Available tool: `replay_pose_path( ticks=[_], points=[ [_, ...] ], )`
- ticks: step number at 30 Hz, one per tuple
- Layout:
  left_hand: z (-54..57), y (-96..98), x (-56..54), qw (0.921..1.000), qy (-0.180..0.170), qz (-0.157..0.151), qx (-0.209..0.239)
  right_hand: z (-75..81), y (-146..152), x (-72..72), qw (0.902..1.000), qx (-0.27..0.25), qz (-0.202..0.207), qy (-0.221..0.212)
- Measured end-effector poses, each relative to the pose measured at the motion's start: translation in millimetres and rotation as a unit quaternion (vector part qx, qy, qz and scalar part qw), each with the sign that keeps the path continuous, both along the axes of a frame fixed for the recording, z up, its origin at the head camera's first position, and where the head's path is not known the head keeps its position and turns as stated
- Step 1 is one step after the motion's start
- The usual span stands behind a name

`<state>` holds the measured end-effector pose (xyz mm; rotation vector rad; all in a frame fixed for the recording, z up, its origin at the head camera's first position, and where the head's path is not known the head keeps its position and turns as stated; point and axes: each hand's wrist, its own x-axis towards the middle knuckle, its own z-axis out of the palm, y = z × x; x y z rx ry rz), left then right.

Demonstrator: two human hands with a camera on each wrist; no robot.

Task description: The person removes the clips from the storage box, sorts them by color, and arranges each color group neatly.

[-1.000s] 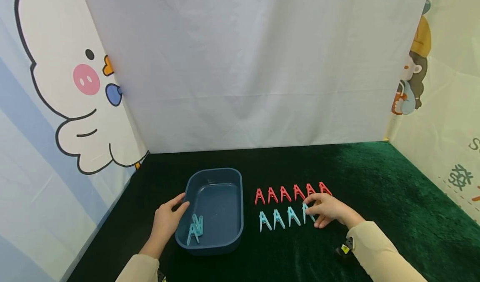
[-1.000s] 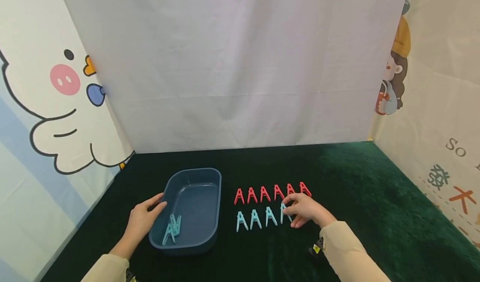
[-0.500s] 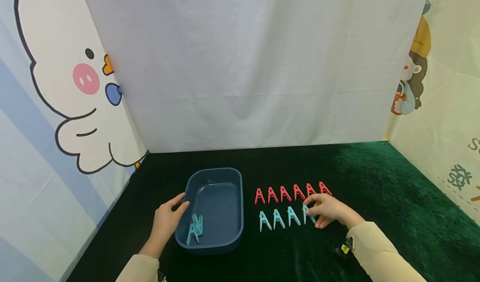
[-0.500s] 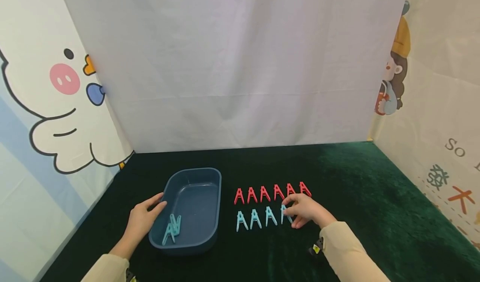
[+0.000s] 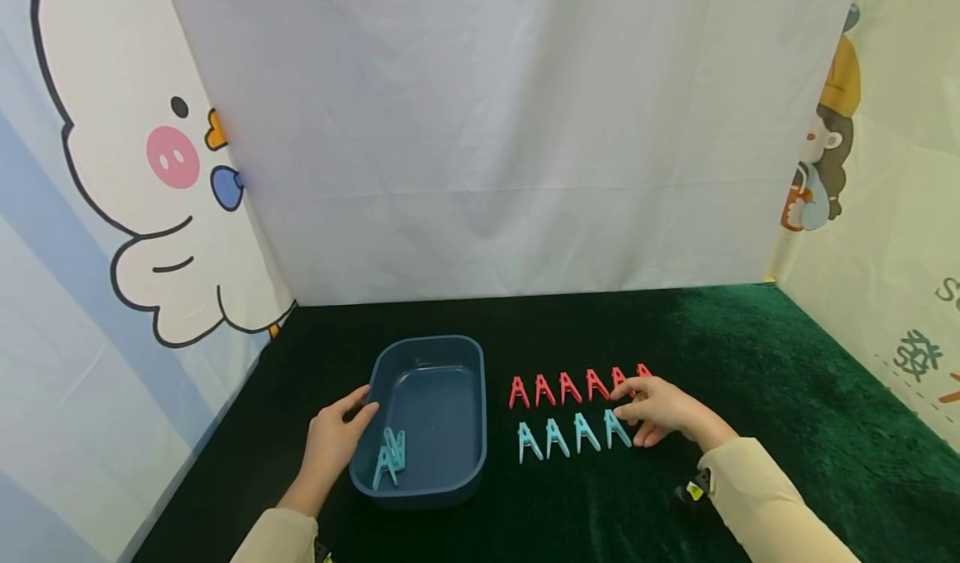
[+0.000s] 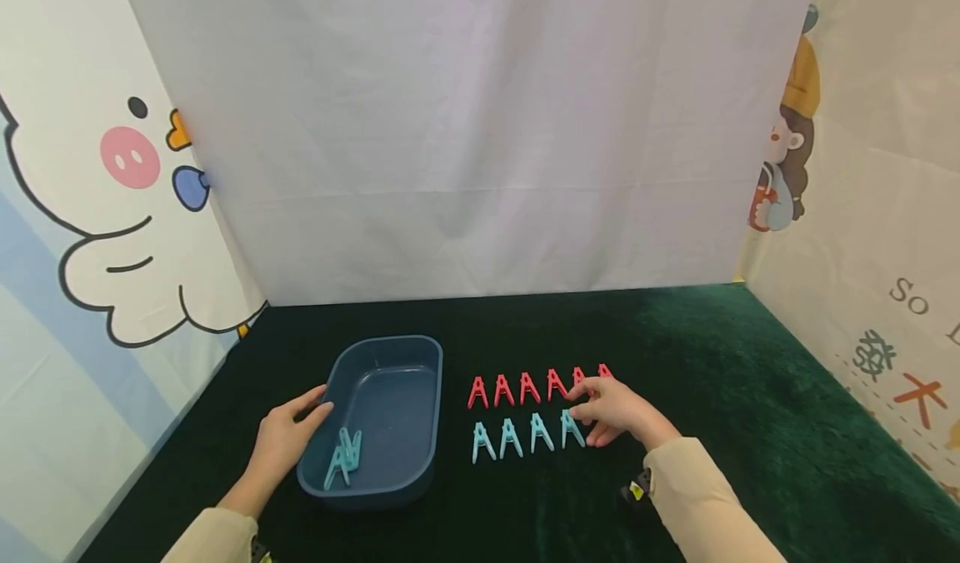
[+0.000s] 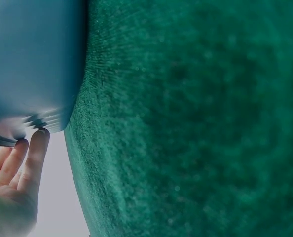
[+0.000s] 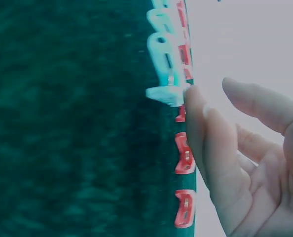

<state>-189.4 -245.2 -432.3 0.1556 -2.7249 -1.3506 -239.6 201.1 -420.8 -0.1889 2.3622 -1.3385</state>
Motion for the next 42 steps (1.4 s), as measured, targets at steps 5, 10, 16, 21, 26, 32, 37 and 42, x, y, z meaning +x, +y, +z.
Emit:
replay_pose_path(
  ticks=[5,10,16,21,26,32,37,42],
  points=[
    [-0.7,-0.7,0.7,1.0,-0.002,0.001,-0.001,9.4,-4.2,-4.8,0.9997,-0.009,0.008,0.022],
    [-2.4,-1.2,1.0,1.0,-0.001,0.002,-0.003,20.1,-13.1,-9.8,0.9985,-0.025,0.021,0.043],
    [-3.3,-1.5,0.6,1.0,0.001,0.001,-0.002,33.4,-27.2,-13.7,0.9969,-0.029,0.036,0.064],
    [-3.4,-2.1,0.0,1.0,0.0,0.003,-0.001,43.1,-41.3,-16.1,0.9954,-0.027,0.042,0.081],
    [-2.9,-1.8,-0.8,1.0,0.004,0.003,-0.005,52.5,-55.3,-19.3,0.9948,-0.024,0.043,0.09],
    [-3.1,-1.5,-1.9,1.0,0.002,0.002,-0.006,64.7,-69.7,-21.9,0.994,-0.023,0.042,0.098],
    [-2.9,-1.1,-2.6,1.0,0.001,0.005,-0.006,73.4,-81.3,-22.8,0.9919,-0.026,0.049,0.114],
    [-3.4,-0.8,-2.9,1.0,-0.002,0.007,-0.006,77.2,-95.8,-24.0,0.9915,-0.035,0.057,0.112]
  ],
)
